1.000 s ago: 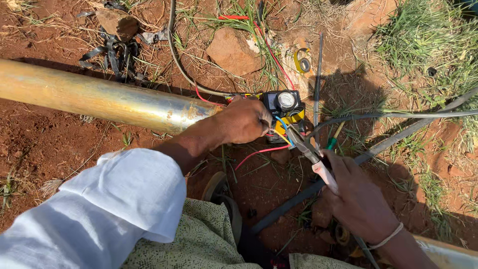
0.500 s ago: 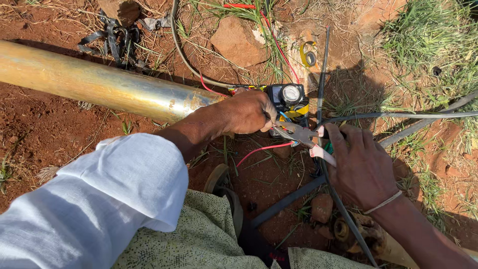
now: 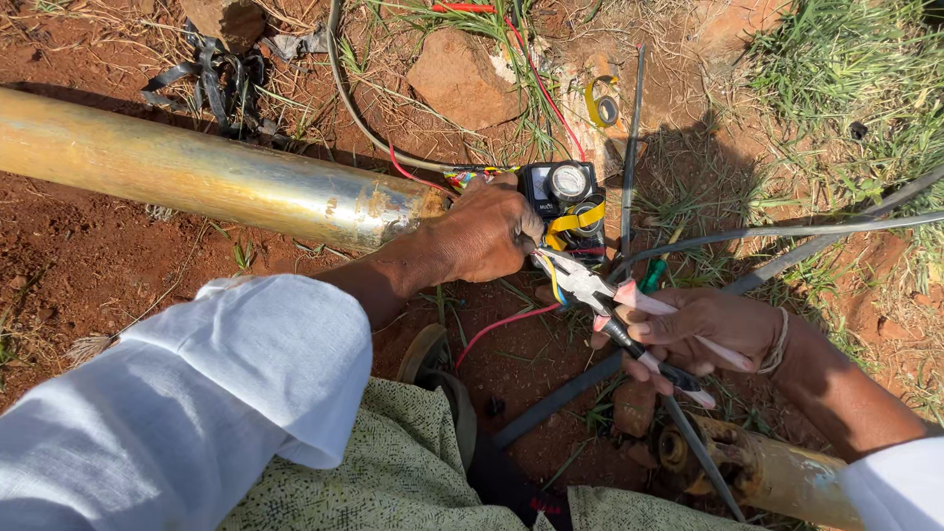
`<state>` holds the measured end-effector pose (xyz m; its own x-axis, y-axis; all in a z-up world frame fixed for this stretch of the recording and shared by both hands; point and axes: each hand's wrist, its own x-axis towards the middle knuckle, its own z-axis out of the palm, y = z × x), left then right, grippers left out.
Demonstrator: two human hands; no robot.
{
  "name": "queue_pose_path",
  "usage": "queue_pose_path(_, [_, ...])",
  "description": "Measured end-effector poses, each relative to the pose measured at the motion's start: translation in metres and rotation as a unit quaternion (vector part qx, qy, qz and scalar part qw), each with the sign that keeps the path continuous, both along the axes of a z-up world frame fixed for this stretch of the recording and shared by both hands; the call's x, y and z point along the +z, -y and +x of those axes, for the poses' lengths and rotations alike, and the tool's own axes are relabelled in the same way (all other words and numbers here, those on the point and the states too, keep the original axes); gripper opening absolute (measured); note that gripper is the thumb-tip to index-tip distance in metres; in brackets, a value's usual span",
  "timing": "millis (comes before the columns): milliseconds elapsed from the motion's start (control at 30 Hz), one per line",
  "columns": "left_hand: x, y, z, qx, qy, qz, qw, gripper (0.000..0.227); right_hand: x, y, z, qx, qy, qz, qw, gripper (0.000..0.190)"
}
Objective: The person connects electrical wires to a submersible pump component using pliers and electrical tape while working outdoors on a dirt surface.
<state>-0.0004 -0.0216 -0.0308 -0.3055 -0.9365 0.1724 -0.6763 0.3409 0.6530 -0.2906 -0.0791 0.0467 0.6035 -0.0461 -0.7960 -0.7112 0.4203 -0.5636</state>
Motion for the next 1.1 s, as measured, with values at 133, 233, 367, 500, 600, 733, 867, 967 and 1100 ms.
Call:
queue_pose_path(133, [0.002, 0.002, 0.006, 0.01, 0.011, -0.017, 1.0, 0.024, -0.015, 0.009, -0.001, 0.001, -0.005, 0.021, 1.0, 0.044])
queue_pose_path(233, [0.003, 0.002, 0.008, 0.0, -0.006, -0.014, 1.0, 0.022, -0.012, 0.002, -0.014, 0.019, -0.011, -0.079, 0.997, 0.04])
queue_pose_path(367, [0.003, 0.006, 0.005, 0.026, -0.021, 0.066, 0.997, 0.013, -0.003, -0.03, -0.011, -0.096, -0.039, -0.219, 0.97, 0.06])
queue_pose_path(500, [0.002, 0.015, -0.001, 0.08, -0.034, 0.141, 0.986, 0.019, -0.026, -0.097, 0.007, -0.237, -0.02, -0.194, 0.952, 0.067])
queue_pose_path(600, [-0.004, 0.019, -0.001, 0.12, -0.058, 0.19, 0.973, 0.016, -0.056, -0.133, 0.03, -0.298, -0.028, -0.18, 0.937, 0.06])
queue_pose_path(733, [-0.015, 0.023, 0.003, 0.028, 0.055, 0.049, 0.997, 0.013, -0.07, -0.153, 0.065, -0.321, -0.05, -0.244, 0.914, 0.063])
queue_pose_path(867, [-0.024, 0.025, 0.006, 0.001, 0.074, -0.001, 0.997, 0.013, -0.065, -0.154, 0.092, -0.336, -0.074, -0.33, 0.879, 0.045])
queue_pose_path(967, [-0.022, 0.025, 0.006, 0.017, 0.053, 0.057, 0.997, 0.016, -0.071, -0.152, 0.096, -0.276, -0.062, -0.426, 0.859, 0.036])
queue_pose_path(1100, [-0.012, 0.022, 0.0, 0.158, -0.066, 0.139, 0.975, 0.012, -0.077, -0.153, 0.097, -0.263, 0.014, -0.495, 0.828, 0.044])
